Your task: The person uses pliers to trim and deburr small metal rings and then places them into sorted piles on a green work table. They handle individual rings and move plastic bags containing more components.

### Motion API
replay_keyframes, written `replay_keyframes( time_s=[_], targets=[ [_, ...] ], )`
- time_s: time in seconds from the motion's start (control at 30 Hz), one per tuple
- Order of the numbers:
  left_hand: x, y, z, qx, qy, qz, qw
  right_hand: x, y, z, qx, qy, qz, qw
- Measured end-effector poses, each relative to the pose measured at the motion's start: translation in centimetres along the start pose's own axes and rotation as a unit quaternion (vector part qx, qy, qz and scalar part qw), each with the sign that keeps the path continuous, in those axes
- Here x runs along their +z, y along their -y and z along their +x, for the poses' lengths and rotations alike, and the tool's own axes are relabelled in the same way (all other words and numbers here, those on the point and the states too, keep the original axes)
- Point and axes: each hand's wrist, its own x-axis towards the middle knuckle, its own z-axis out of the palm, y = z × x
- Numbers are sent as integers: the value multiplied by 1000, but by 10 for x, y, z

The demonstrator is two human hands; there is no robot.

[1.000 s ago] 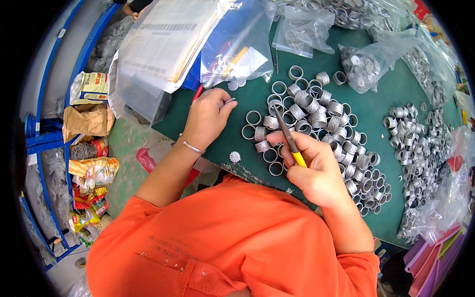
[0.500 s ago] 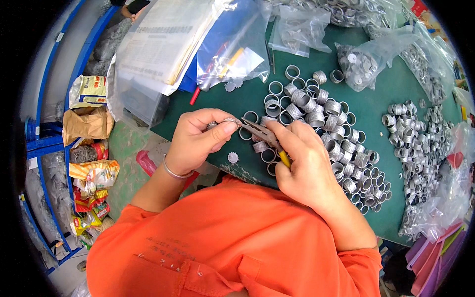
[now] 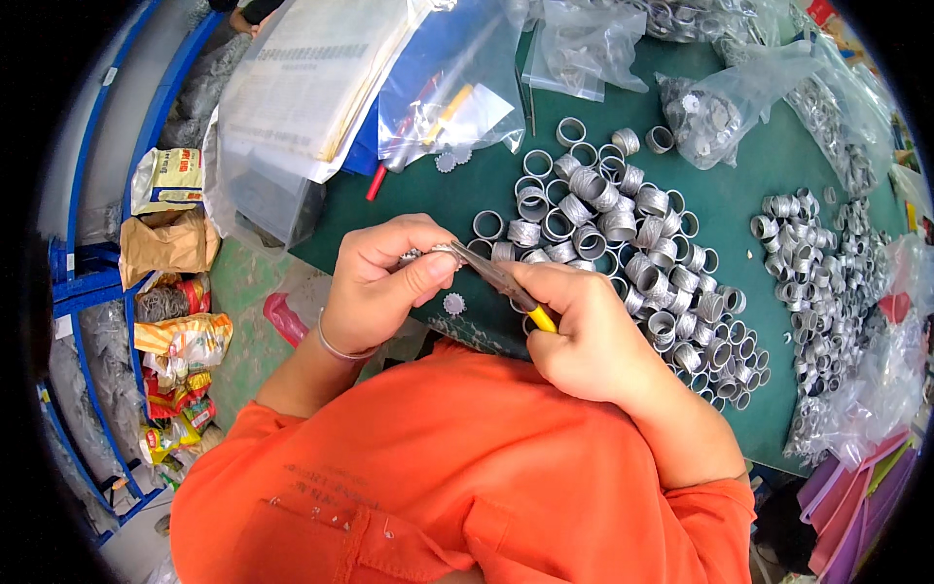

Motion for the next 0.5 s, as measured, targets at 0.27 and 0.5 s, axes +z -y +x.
replay_keyframes(
  time_s=[0.27, 0.5],
  targets=[
    [-19, 0, -1, -156, -12, -296, 942, -8, 6, -2, 68, -77, -19, 995],
    [-22, 22, -19, 83, 128, 362, 920, -9, -8, -12, 85, -93, 47, 991]
  ],
)
